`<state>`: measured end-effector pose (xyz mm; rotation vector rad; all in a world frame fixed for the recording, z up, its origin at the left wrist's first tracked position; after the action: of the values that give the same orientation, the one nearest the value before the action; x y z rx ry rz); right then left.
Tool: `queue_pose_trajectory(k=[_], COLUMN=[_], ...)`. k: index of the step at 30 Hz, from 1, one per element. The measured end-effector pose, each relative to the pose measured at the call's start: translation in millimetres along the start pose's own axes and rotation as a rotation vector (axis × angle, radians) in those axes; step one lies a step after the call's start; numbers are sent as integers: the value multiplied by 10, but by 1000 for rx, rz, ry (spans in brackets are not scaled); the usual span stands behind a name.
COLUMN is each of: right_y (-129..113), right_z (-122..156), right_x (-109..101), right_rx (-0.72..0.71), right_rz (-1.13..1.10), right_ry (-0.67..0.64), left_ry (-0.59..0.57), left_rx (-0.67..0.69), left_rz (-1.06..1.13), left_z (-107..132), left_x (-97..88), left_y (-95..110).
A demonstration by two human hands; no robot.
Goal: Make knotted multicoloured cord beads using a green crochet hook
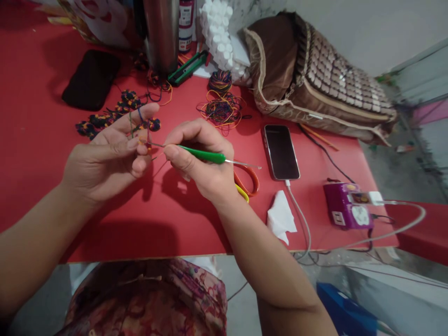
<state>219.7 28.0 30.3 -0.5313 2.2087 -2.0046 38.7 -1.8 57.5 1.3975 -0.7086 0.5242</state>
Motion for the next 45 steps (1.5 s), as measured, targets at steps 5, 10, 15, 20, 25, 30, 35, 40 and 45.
queue_pose_trajectory(k=[5, 10, 15, 20, 25, 30, 35, 40, 45], right_y=[-22, -13, 0, 11, 37, 71, -55, -133, -14], right_z=[-102, -101, -93, -125, -59, 7, 80, 161, 222], right_x=[21, 22, 2, -34, -86, -129, -14, 119, 182], right_rx=[-99, -82, -40, -98, -198, -263, -393, -345, -392], right_rz=[-142, -183, -242, -203, -27, 262, 510, 623, 619], right_ry=[-121, -99, -179, -226, -27, 107, 145, 85, 201], left_ry=[-54, -76, -94, -72, -68, -48, -36, -10, -7], left_rx=[-11, 12, 7, 33, 117, 174, 140, 110, 242], left_rz=[-71, -84, -20, -41, -87, -197, -181, -61, -184], left_z=[-12, -38, -37, -15, 5, 17, 11, 5, 9], left_x=[-123, -183, -158, -104, -31, -34, -47, 0, 19], left_y=[-48, -76, -71, -60, -33, -34, -52, -92, -78])
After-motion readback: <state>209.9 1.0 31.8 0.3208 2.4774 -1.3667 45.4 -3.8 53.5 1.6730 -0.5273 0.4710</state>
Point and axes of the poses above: each hand's wrist, its own z-axis away from the middle knuckle, its own x-axis out of the palm, y = z × x, the point moved 2 cm from there along -z, towards the middle knuckle, and after that the axes turned 13 degrees about x, right-handed, at the moved point
